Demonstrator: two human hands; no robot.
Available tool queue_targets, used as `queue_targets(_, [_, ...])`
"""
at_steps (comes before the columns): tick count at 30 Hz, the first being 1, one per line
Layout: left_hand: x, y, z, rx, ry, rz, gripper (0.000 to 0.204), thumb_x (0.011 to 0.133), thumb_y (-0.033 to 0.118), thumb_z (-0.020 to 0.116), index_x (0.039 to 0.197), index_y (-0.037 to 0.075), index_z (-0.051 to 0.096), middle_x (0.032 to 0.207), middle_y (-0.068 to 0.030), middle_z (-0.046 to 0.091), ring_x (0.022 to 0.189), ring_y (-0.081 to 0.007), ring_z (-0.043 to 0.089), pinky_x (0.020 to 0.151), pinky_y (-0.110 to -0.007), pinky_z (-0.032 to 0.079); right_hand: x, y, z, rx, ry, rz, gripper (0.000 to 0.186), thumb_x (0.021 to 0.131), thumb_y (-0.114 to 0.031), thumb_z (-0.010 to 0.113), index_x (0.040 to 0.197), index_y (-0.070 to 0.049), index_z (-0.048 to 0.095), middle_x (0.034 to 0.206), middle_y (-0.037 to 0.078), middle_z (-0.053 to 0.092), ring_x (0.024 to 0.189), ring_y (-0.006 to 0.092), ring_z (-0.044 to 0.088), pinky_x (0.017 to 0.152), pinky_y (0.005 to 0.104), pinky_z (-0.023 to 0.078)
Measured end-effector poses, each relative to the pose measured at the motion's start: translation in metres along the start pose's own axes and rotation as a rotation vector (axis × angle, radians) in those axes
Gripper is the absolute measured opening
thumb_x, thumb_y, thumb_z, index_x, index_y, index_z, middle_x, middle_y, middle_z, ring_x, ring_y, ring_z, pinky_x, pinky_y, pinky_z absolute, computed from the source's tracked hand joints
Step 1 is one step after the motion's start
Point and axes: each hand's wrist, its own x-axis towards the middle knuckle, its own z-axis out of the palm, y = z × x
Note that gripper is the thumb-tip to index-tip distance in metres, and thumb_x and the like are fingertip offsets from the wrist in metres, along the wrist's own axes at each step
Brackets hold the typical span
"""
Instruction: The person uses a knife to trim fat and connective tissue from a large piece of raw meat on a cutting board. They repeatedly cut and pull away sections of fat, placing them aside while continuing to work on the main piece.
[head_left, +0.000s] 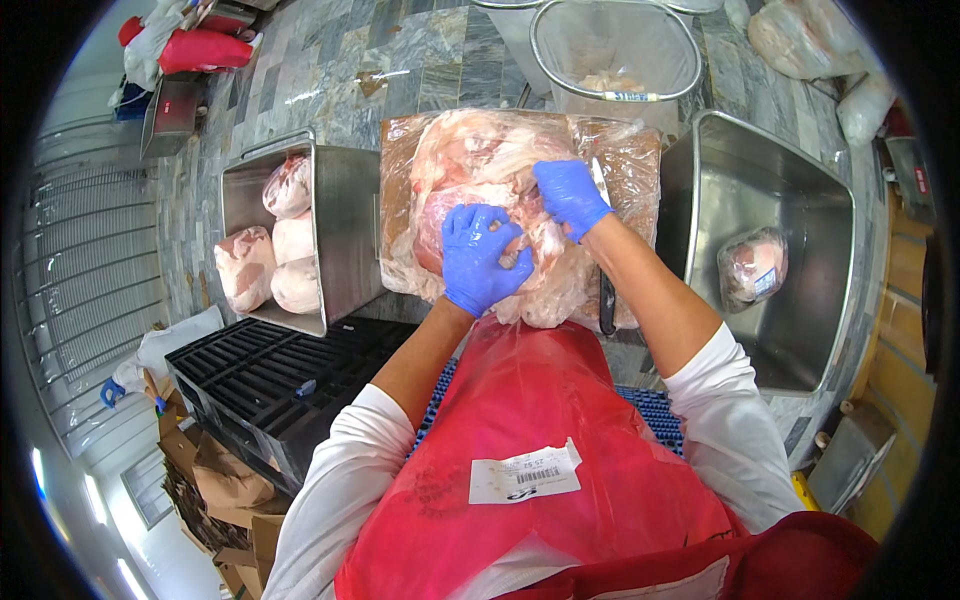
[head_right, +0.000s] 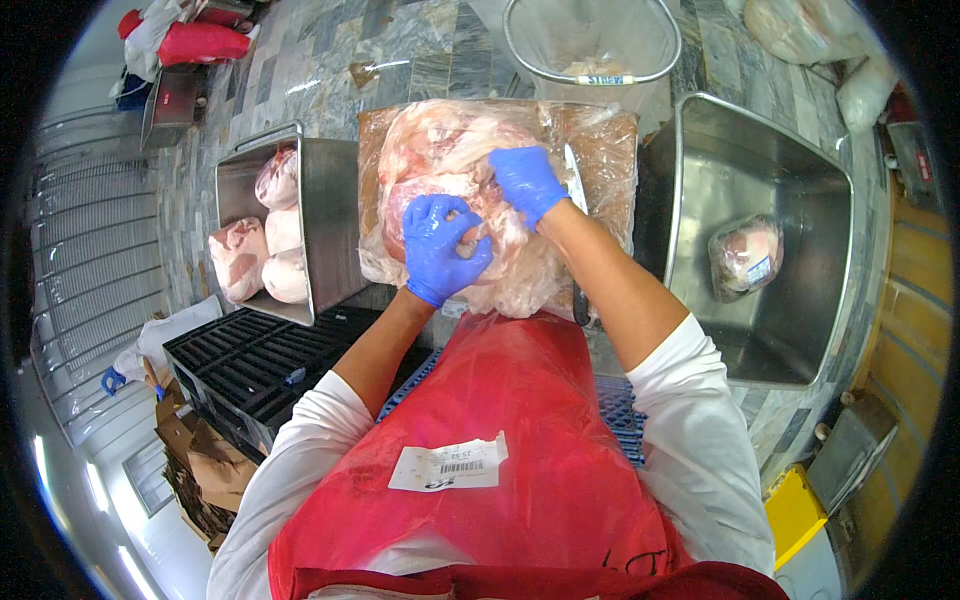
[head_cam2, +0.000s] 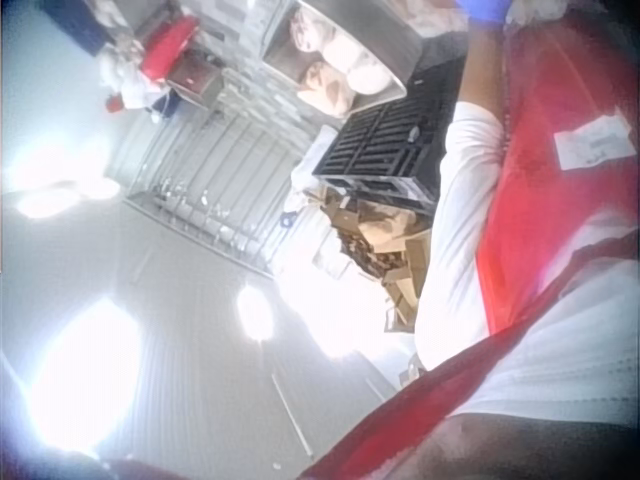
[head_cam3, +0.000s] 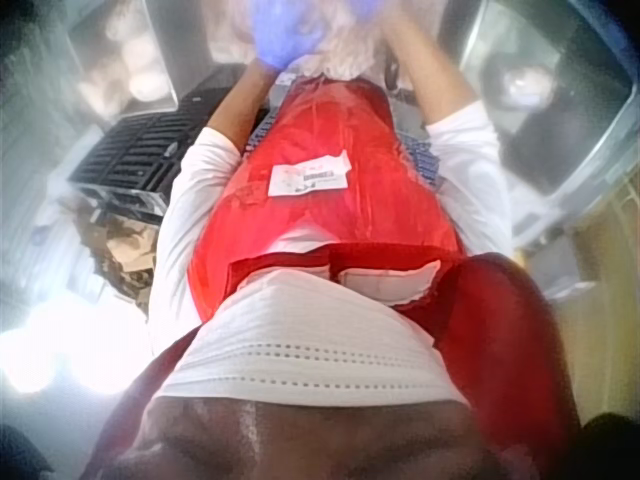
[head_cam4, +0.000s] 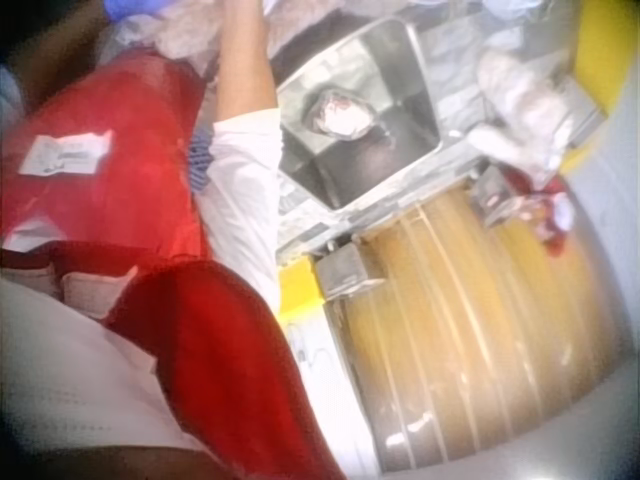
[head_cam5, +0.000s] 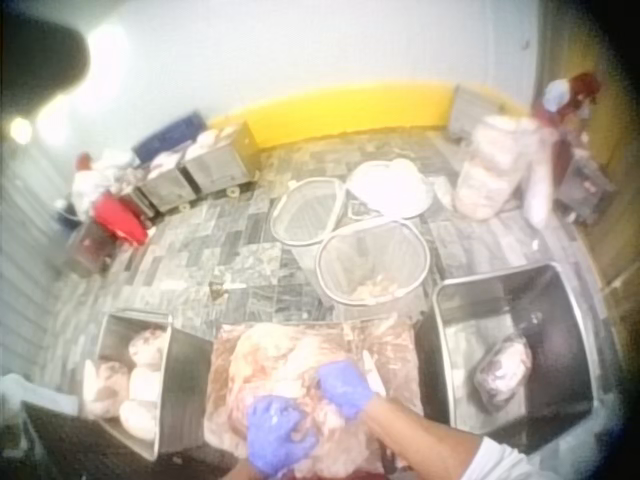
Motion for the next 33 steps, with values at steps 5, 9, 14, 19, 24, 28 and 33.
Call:
queue_targets(5, [0.006, 0.000, -0.002, 0.021, 0.037, 0.094, 0.024, 0.070, 0.025, 0.081, 0.092, 0.017, 0.074, 0.102, -0.0042, 0.064, 0.100, -0.0314, 0.058, 0.094, -0.049, 0.043, 0.007, 0.004, 0.029, -0.160, -0.026, 0.013, 0.021, 0.092, -0.020, 0.066, 0.074, -0.009, 0.062, 0.065, 0.002, 0.055, 0.053, 0.0133, 0.049, 0.046, 0.0338, 0.035])
queue_targets(9, [0.003, 0.000, -0.001, 0.037, 0.042, 0.076, 0.024, 0.072, 0.026, 0.081, 0.093, 0.017, 0.075, 0.104, -0.0056, 0.064, 0.103, -0.0323, 0.058, 0.098, -0.051, 0.043, 0.013, -0.011, 0.024, 0.074, -0.007, 0.239, 0.023, 0.092, -0.020, 0.066, 0.072, -0.014, 0.057, 0.062, -0.001, 0.050, 0.048, 0.0121, 0.044, 0.043, 0.0325, 0.032])
queue_targets(14, [0.002, 0.002, 0.003, -0.019, 0.057, 0.036, 0.024, 0.072, 0.027, 0.081, 0.093, 0.016, 0.076, 0.105, -0.0064, 0.064, 0.106, -0.0335, 0.057, 0.101, -0.051, 0.042, -0.021, -0.012, 0.012, 0.074, 0.036, 0.301, 0.020, 0.090, -0.021, 0.067, 0.075, -0.011, 0.060, 0.064, 0.001, 0.050, 0.050, 0.0137, 0.040, 0.045, 0.0355, 0.029])
queue_targets(19, [0.002, 0.001, 0.000, -0.010, 0.043, 0.067, 0.023, 0.072, 0.027, 0.081, 0.091, 0.016, 0.075, 0.105, -0.0059, 0.063, 0.106, -0.0330, 0.057, 0.101, -0.051, 0.042, 0.004, -0.017, 0.029, 0.026, 0.023, 0.248, 0.024, 0.093, -0.019, 0.066, 0.072, -0.016, 0.055, 0.061, -0.002, 0.048, 0.046, 0.0114, 0.040, 0.043, 0.0308, 0.027])
queue_targets(24, [0.002, 0.000, -0.001, -0.011, 0.002, -0.014, 0.023, 0.071, 0.027, 0.081, 0.091, 0.015, 0.076, 0.103, -0.0061, 0.063, 0.106, -0.0335, 0.057, 0.101, -0.051, 0.042, 0.007, -0.019, 0.026, 0.004, 0.025, 0.276, 0.026, 0.094, -0.020, 0.065, 0.071, -0.016, 0.054, 0.060, -0.003, 0.047, 0.046, 0.0113, 0.039, 0.044, 0.0311, 0.029])
queue_targets(28, [0.007, 0.001, 0.001, -0.028, 0.037, 0.007, 0.024, 0.070, 0.026, 0.081, 0.090, 0.015, 0.075, 0.103, -0.0059, 0.062, 0.104, -0.0331, 0.057, 0.098, -0.050, 0.043, -0.018, -0.016, 0.010, 0.046, 0.009, 0.279, 0.026, 0.094, -0.021, 0.065, 0.071, -0.017, 0.054, 0.059, -0.003, 0.046, 0.045, 0.0112, 0.038, 0.044, 0.0316, 0.027])
queue_targets(33, [0.004, 0.004, 0.004, -0.005, 0.086, 0.042, 0.022, 0.071, 0.025, 0.081, 0.089, 0.014, 0.075, 0.101, -0.0057, 0.062, 0.101, -0.0321, 0.057, 0.096, -0.049, 0.043, 0.014, -0.024, 0.030, 0.163, -0.030, 0.296, 0.027, 0.095, -0.021, 0.064, 0.071, -0.017, 0.053, 0.058, -0.002, 0.047, 0.044, 0.0108, 0.040, 0.043, 0.0300, 0.027])
